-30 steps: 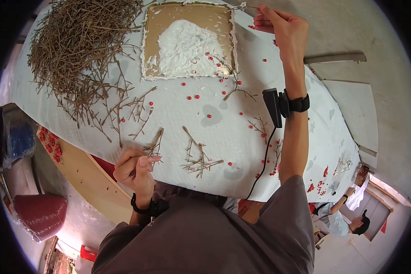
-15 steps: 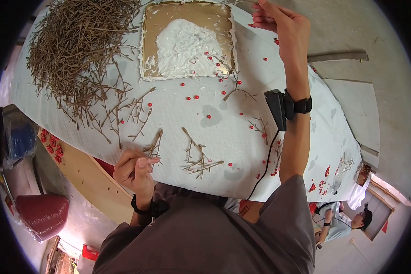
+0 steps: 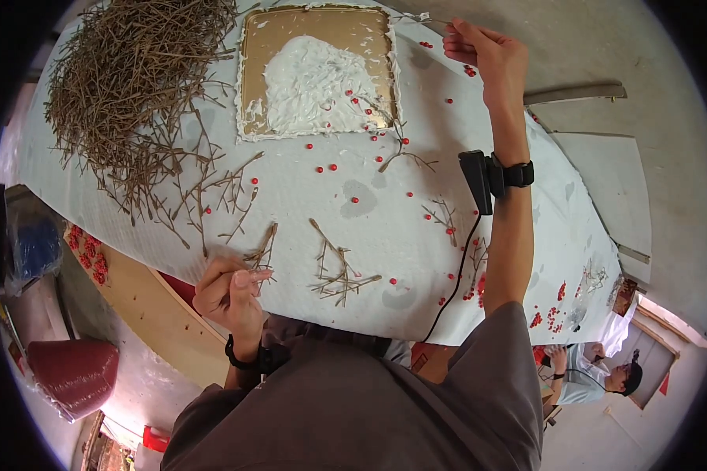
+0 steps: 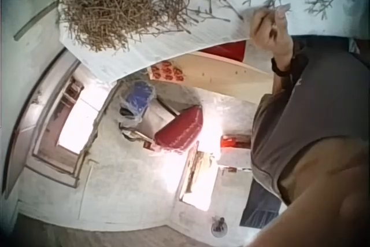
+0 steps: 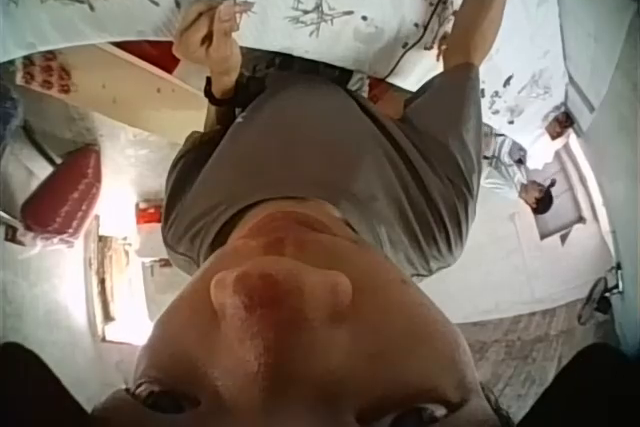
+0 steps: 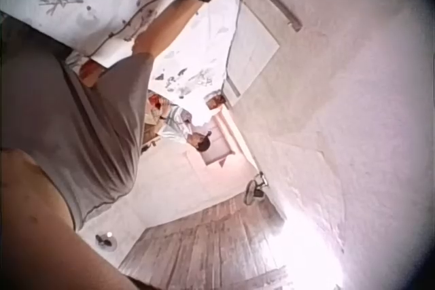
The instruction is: The person dips a branch into white paste, presses red berries onto it by hand, and then dips it into a box of red berries. After shaking off the excess, they place the finished branch onto a cardboard sheet.
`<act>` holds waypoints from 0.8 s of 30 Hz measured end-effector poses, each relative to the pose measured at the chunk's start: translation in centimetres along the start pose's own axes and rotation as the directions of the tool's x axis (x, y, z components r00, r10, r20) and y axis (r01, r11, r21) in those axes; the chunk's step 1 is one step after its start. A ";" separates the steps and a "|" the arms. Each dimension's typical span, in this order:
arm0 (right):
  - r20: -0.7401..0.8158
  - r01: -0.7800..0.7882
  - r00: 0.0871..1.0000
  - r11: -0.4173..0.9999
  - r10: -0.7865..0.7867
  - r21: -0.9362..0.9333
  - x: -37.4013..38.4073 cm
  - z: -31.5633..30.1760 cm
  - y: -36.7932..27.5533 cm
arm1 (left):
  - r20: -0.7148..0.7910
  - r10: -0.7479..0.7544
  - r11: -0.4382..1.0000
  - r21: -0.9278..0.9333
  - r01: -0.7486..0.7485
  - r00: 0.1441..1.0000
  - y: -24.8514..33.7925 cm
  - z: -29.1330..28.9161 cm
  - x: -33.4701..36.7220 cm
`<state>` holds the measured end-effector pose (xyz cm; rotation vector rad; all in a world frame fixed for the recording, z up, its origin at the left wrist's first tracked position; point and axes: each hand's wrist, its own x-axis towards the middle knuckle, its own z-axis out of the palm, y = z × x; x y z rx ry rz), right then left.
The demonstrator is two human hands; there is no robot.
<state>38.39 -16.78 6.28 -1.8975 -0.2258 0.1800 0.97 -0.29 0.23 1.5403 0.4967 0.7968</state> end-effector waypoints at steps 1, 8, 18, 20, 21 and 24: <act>0.001 0.021 1.000 0.999 -0.021 0.031 0.0 0.2 0.0 | -0.004 0.009 1.000 -0.004 -0.009 1.000 0.0 -0.1 -0.1; -0.019 0.103 0.995 0.994 -0.102 0.046 -1.8 0.5 -2.4 | -0.023 -0.010 1.000 0.023 0.011 1.000 0.0 -0.3 -0.4; 0.025 -0.088 0.996 0.896 0.086 0.435 -11.2 1.5 -4.9 | 0.105 -0.070 0.991 0.117 0.058 0.992 2.3 -0.5 0.4; 0.266 -0.328 0.944 0.606 0.193 0.724 -13.6 1.6 -4.8 | 0.190 -0.108 0.991 0.103 0.090 0.976 4.2 1.1 1.0; 0.262 -0.324 0.946 0.604 0.191 0.728 -14.7 1.9 -4.8 | 0.230 -0.119 0.991 0.092 0.100 0.966 5.4 2.0 1.1; 0.367 -0.446 0.884 0.290 0.290 0.847 -17.6 3.1 -5.0 | 0.383 -0.116 0.991 -0.024 0.135 0.916 8.1 4.5 2.2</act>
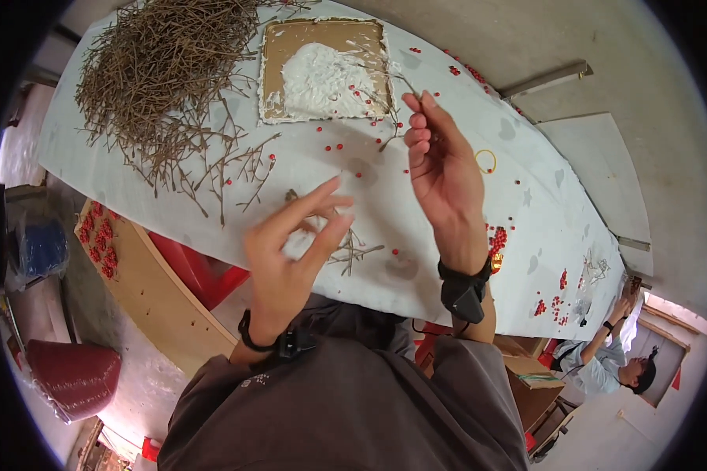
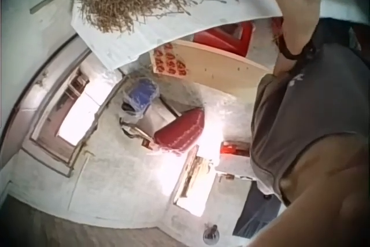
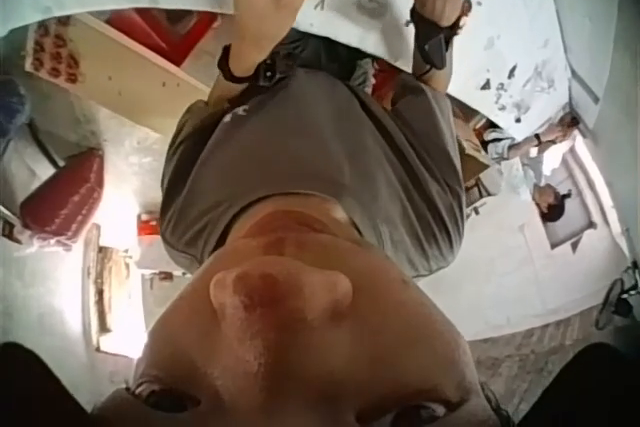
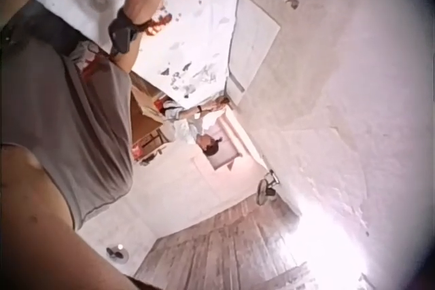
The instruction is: The person dips a branch into white paste, presses red berries onto it by hand, and then dips it into a box of red berries. After shaking off the excess, they place the finished branch onto a cardboard sheet.
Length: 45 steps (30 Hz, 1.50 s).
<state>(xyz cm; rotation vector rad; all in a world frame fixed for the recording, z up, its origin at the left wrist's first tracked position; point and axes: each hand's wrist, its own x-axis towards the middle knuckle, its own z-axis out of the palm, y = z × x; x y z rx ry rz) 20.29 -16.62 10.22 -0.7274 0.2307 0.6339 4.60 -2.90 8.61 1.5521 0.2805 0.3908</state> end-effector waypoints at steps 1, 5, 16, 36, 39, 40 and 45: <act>0.005 0.003 1.000 1.000 -0.003 0.006 -0.5 -0.1 0.5 | 0.070 -0.099 0.990 -0.097 0.105 0.993 0.4 0.5 0.9; 0.013 0.036 0.999 0.999 -0.036 0.023 -2.0 0.0 2.9 | 0.077 -0.141 0.889 -0.429 0.161 0.987 -0.6 3.8 3.5; 0.047 0.339 0.940 0.939 -0.337 -0.057 -3.9 -0.3 8.3 | -0.005 -0.174 0.804 -0.579 0.139 0.985 -0.4 4.4 3.7; -0.058 0.547 0.801 0.768 -0.596 -0.334 -3.6 -0.5 8.8 | -0.050 -0.172 0.885 -0.446 0.132 0.984 -1.0 3.8 4.0; 0.024 0.506 0.754 0.558 -0.656 -0.657 -3.2 -0.9 6.6 | -0.110 -0.096 0.971 -0.231 0.069 0.989 -1.0 2.3 3.0; 0.023 0.502 0.754 0.554 -0.656 -0.663 -3.1 -1.1 5.5 | -0.140 -0.004 1.000 -0.006 0.003 0.990 -1.2 1.4 2.5; -0.004 0.321 0.820 0.466 -0.572 -0.825 -1.9 -4.3 2.0 | -0.349 0.131 0.982 0.174 -0.073 0.928 -3.1 -2.2 0.0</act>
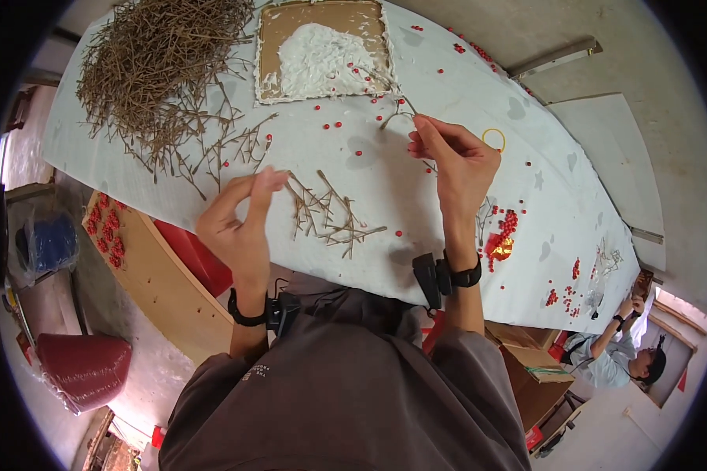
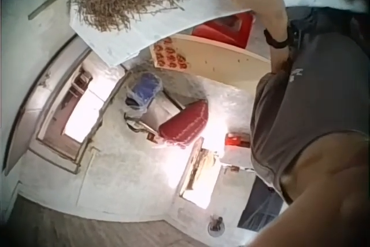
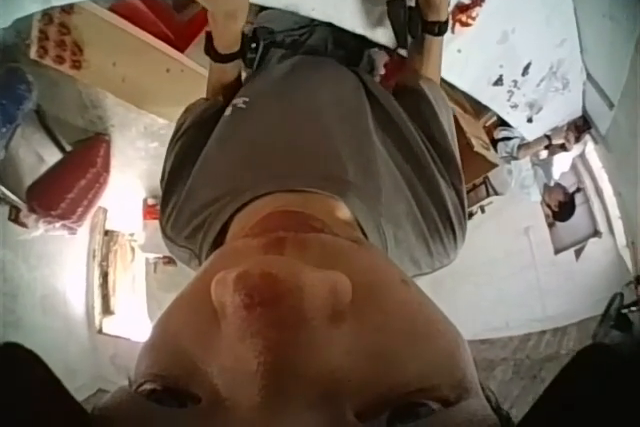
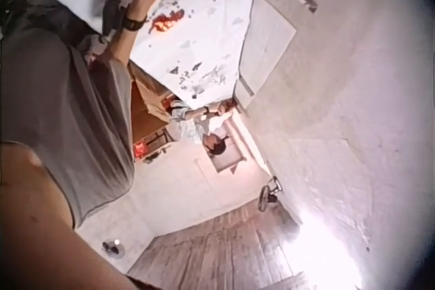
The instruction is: The person dips a branch into white paste, presses red berries onto it by hand, and then dips it into a box of red berries. After shaking off the excess, they place the finished branch onto a cardboard sheet.
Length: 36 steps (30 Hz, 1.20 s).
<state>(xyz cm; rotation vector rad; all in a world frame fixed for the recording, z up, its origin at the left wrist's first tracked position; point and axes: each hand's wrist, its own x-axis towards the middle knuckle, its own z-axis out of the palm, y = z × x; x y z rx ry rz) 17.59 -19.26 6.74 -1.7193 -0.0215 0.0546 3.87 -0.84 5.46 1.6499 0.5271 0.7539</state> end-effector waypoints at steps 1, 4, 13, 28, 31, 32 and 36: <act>0.035 -0.044 0.998 0.999 0.044 -0.010 0.4 -0.2 0.6 | 0.000 -0.006 1.000 -0.001 0.006 1.000 -0.5 -0.5 -0.2; 0.060 -0.082 0.995 0.997 0.082 -0.008 1.3 0.1 2.0 | -0.015 -0.037 0.999 0.019 0.037 0.999 -2.1 -1.5 -0.5; 0.075 -0.105 0.991 0.987 0.114 -0.119 2.7 0.6 3.4 | 0.022 -0.098 0.995 0.016 0.098 0.995 -3.2 -1.8 -0.1; 0.136 -0.134 0.983 0.990 0.127 0.047 3.1 1.6 3.0 | -0.041 -0.088 0.996 -0.018 0.088 0.995 -3.5 -1.9 -0.1; 0.152 -0.165 0.977 0.980 0.148 0.108 2.9 1.4 2.5 | -0.048 -0.081 0.997 -0.021 0.080 0.996 -3.8 -2.0 -0.1; 0.161 -0.186 0.973 0.973 0.164 0.135 2.9 1.3 2.3 | -0.052 -0.078 0.997 -0.024 0.077 0.996 -3.8 -2.0 -0.1; 0.209 -0.234 0.960 0.944 0.187 0.232 2.2 0.5 1.7 | -0.075 -0.097 0.994 -0.059 0.092 0.992 -3.6 -1.8 -0.1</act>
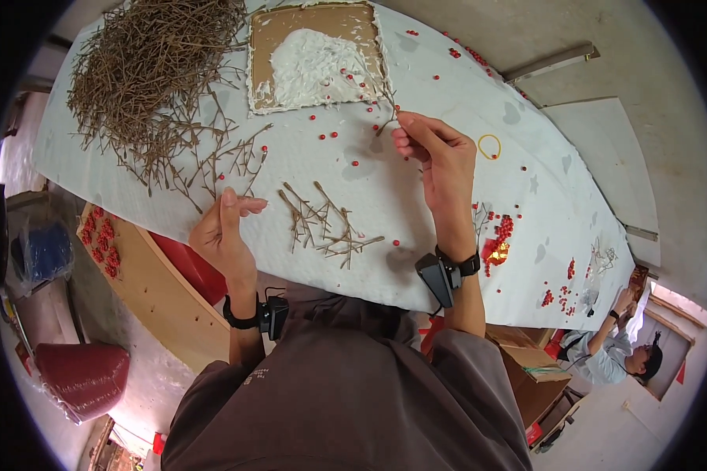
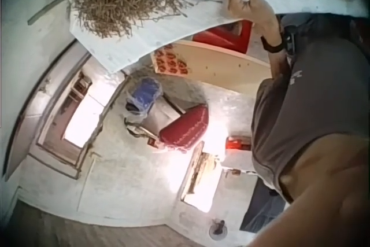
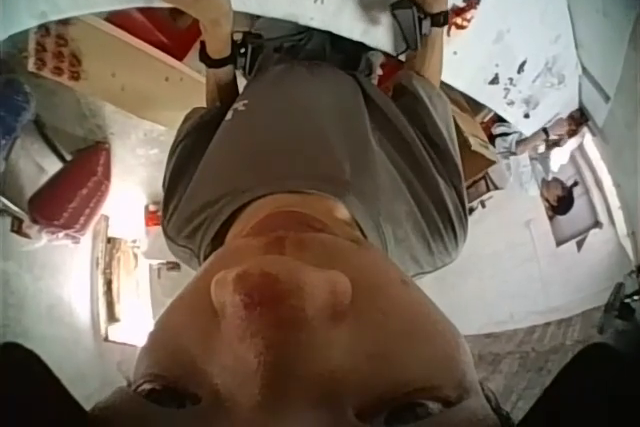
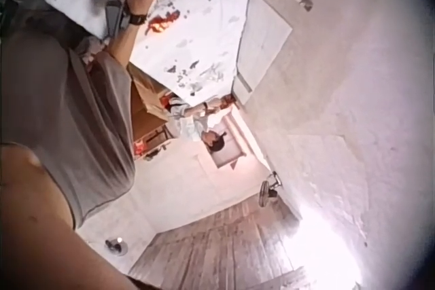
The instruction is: The person dips a branch into white paste, presses red berries onto it by hand, and then dips it into a box of red berries. After shaking off the excess, they place the finished branch onto a cardboard sheet.
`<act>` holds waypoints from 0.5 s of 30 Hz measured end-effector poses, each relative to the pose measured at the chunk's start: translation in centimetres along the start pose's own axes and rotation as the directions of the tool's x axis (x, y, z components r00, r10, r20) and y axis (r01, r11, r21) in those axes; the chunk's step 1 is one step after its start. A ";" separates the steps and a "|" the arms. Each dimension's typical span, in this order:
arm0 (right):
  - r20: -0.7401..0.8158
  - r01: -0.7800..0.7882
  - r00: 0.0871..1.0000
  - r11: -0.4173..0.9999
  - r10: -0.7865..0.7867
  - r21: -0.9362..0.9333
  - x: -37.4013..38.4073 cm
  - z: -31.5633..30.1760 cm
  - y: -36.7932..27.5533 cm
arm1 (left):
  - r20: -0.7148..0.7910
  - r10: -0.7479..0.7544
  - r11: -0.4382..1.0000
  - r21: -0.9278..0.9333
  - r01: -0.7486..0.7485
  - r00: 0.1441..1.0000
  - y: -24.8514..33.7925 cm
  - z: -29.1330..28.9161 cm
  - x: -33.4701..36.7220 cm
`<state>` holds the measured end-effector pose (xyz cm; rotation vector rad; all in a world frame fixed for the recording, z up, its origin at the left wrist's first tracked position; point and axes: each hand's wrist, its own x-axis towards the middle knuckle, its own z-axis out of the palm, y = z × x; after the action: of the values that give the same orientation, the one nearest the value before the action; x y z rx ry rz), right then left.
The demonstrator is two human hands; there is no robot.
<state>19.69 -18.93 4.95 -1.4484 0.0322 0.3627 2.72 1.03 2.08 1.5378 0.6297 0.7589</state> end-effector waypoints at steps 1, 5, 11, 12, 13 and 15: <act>0.019 -0.012 1.000 0.999 0.012 0.037 -0.3 -0.1 -0.1 | 0.000 0.004 1.000 -0.002 -0.004 1.000 0.0 0.0 0.0; 0.033 -0.043 0.999 0.993 0.040 0.107 -0.9 0.1 -0.2 | 0.022 0.025 1.000 -0.004 -0.024 0.999 -0.3 -0.2 0.0; 0.097 -0.094 0.993 0.968 0.073 0.233 -2.3 0.8 -0.4 | 0.162 0.062 0.998 0.012 -0.065 0.985 0.1 0.1 -0.1; 0.126 -0.110 0.989 0.957 0.078 0.268 -2.8 0.8 -0.3 | 0.208 0.091 0.995 0.021 -0.098 0.974 0.3 0.5 -0.2; 0.155 -0.128 0.984 0.945 0.084 0.302 -3.3 0.8 -0.3 | 0.205 0.098 0.994 0.022 -0.105 0.974 1.2 0.9 -0.2; 0.191 -0.169 0.976 0.909 0.101 0.380 -4.6 1.0 -0.4 | 0.393 0.052 0.994 -0.106 -0.011 0.918 3.6 2.1 -0.3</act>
<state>15.26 -18.96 6.55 -1.0129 0.0669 0.5583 4.03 -0.95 5.60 1.5513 0.2612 0.4732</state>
